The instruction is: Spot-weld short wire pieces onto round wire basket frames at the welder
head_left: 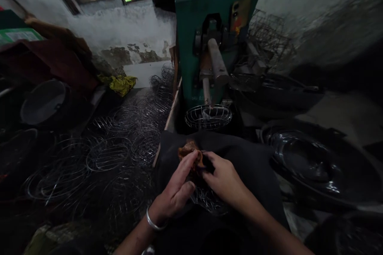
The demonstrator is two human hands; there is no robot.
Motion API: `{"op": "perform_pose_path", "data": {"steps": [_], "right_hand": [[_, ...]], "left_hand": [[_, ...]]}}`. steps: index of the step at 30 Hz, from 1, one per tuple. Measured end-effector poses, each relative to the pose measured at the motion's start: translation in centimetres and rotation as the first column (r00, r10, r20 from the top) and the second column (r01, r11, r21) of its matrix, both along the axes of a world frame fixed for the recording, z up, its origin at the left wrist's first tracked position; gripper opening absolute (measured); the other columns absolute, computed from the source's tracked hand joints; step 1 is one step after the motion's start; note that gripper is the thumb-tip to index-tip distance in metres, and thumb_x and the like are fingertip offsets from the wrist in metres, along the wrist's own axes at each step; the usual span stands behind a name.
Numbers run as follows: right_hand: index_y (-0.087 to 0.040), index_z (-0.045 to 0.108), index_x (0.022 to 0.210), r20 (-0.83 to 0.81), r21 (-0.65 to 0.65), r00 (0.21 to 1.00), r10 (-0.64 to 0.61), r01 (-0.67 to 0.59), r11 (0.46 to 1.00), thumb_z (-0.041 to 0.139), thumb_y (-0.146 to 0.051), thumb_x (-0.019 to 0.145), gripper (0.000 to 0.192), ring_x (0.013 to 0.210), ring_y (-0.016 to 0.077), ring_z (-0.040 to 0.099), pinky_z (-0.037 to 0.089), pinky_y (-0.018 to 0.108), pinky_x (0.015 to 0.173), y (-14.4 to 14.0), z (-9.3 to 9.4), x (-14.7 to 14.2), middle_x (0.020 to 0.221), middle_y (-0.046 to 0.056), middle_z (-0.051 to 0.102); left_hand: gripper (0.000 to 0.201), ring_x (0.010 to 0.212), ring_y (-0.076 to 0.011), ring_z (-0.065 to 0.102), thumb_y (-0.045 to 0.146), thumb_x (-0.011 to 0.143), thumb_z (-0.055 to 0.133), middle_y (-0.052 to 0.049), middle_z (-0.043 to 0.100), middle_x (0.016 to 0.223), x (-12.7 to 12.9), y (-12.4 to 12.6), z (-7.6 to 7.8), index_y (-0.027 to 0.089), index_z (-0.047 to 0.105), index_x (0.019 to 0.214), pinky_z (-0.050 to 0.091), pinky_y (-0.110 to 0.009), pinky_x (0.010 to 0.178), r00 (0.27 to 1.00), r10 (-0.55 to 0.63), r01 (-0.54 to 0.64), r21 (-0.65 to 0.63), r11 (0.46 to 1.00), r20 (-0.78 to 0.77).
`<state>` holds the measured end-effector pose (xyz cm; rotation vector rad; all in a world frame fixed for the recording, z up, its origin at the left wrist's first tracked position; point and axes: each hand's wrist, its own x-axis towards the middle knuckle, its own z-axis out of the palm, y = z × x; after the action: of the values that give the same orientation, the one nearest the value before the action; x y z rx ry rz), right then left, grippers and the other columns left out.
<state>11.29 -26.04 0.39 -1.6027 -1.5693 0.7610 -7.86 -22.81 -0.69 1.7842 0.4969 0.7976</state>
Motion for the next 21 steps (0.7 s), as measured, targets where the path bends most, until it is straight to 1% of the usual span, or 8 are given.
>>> {"op": "perform_pose_path", "data": {"steps": [4,9,11,13,15,18,19,21], "right_hand": [[-0.018,0.068,0.114,0.009,0.044,1.000,0.011,-0.011,0.999,0.054,-0.011,0.080,0.037,0.113,0.0238,0.063,0.050,0.036,0.101,0.0,-0.1,0.2,0.120,0.008,0.068],[-0.017,0.067,0.118,-0.018,0.049,1.000,0.009,-0.008,0.999,0.061,-0.014,0.081,0.038,0.111,0.0235,0.063,0.049,0.034,0.099,0.2,0.0,-0.4,0.120,0.007,0.067],[-0.016,0.069,0.113,-0.041,0.047,0.999,0.011,-0.009,0.999,0.057,-0.009,0.079,0.037,0.106,0.0223,0.064,0.048,0.032,0.096,0.2,0.1,-0.3,0.115,0.007,0.069],[-0.016,0.071,0.104,-0.080,0.045,0.996,0.040,-0.037,0.998,0.052,-0.005,0.077,0.035,0.097,0.0205,0.066,0.049,0.029,0.089,0.2,0.2,0.1,0.106,0.006,0.071],[-0.016,0.072,0.098,-0.101,0.044,0.993,0.053,-0.049,0.998,0.049,-0.003,0.075,0.034,0.089,0.0190,0.066,0.049,0.026,0.080,0.4,0.4,0.4,0.098,0.006,0.071],[-0.013,0.070,0.090,-0.044,0.046,0.998,0.048,-0.046,0.998,0.051,0.001,0.068,0.033,0.084,0.0186,0.065,0.045,0.024,0.075,0.8,0.8,0.1,0.089,0.006,0.070],[-0.013,0.070,0.087,-0.011,0.038,0.998,0.057,-0.056,0.998,0.052,0.001,0.066,0.031,0.083,0.0187,0.065,0.044,0.023,0.074,1.0,1.0,-0.3,0.087,0.006,0.070],[-0.013,0.069,0.087,0.059,0.007,0.993,0.106,-0.107,0.994,0.057,-0.002,0.067,0.025,0.083,0.0189,0.065,0.043,0.023,0.070,1.5,1.6,-1.1,0.089,0.006,0.071]], "left_hand": [[0.057,0.148,-0.0248,0.029,0.047,0.102,0.047,-0.003,0.034,0.159,0.0,0.0,-0.2,0.033,0.034,0.155,0.021,-0.034,0.124,0.998,0.054,-0.054,-0.020,0.998,0.026],[0.065,0.151,-0.0265,0.021,0.045,0.099,0.054,-0.004,0.026,0.162,0.0,-0.2,-0.3,0.031,0.030,0.157,0.018,-0.034,0.125,0.999,0.009,-0.006,0.061,0.998,-0.049],[0.063,0.149,-0.0265,0.027,0.040,0.099,0.056,-0.006,0.031,0.160,0.2,0.0,-0.5,0.030,0.032,0.157,0.023,-0.035,0.123,0.997,0.057,-0.052,0.102,0.993,-0.052],[0.060,0.142,-0.0248,0.039,0.033,0.098,0.058,-0.007,0.042,0.152,0.3,0.3,-0.6,0.030,0.037,0.154,0.033,-0.034,0.119,0.989,0.145,-0.138,0.167,0.976,-0.032],[0.054,0.128,-0.0215,0.052,0.027,0.096,0.061,-0.007,0.055,0.138,0.1,0.4,-0.3,0.029,0.045,0.147,0.043,-0.032,0.109,0.968,0.253,-0.245,0.263,0.933,0.004],[0.040,0.115,-0.0190,0.057,0.018,0.094,0.059,-0.007,0.060,0.122,-0.9,-0.4,1.3,0.025,0.057,0.133,0.049,-0.030,0.099,0.920,0.385,-0.379,0.434,0.817,0.078],[0.037,0.115,-0.0198,0.057,0.016,0.093,0.058,-0.007,0.060,0.122,-1.3,-0.9,2.0,0.023,0.060,0.129,0.050,-0.030,0.098,0.912,0.398,-0.395,0.479,0.784,0.099],[0.027,0.113,-0.0247,0.059,0.018,0.092,0.057,-0.008,0.063,0.114,-2.1,-1.6,3.3,0.023,0.067,0.117,0.052,-0.036,0.095,0.924,0.338,-0.379,0.556,0.740,0.180]]}}
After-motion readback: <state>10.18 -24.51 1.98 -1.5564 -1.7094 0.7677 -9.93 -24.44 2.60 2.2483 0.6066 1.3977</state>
